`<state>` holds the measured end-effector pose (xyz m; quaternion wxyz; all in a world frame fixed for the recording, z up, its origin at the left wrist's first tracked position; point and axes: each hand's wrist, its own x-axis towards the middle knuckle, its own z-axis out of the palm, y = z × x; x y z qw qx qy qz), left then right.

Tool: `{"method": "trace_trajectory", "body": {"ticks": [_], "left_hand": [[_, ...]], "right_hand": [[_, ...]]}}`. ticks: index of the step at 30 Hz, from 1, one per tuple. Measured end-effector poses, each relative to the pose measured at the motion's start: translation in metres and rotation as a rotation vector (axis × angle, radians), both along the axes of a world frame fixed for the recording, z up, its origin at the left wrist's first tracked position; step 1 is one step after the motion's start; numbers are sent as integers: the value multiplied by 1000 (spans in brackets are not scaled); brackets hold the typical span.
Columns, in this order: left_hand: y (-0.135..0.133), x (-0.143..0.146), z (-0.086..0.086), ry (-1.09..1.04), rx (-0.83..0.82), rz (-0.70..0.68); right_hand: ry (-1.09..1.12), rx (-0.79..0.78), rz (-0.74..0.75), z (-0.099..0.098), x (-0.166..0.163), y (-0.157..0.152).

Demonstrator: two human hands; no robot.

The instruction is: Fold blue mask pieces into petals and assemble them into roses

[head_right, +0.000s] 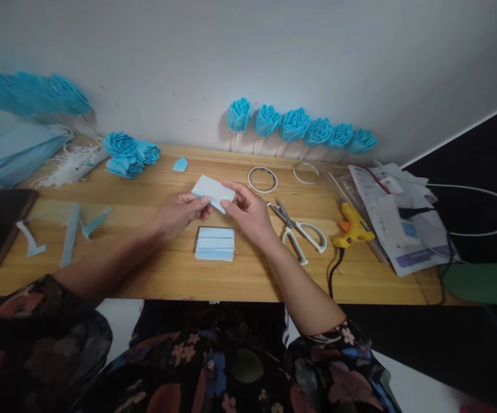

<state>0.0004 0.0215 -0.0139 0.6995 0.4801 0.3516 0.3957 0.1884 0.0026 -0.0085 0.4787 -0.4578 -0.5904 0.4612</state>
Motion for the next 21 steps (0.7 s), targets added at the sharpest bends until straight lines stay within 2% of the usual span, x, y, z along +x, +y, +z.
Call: {"method": "trace_trajectory", "body": {"ticks": [8,21], "left_hand": [[0,0,-1,5,39,11],[-5,-1,11,166,125,92]], "right_hand": [[10,2,11,2,-1,-1],[-24,11,6,-1,0,0]]}}
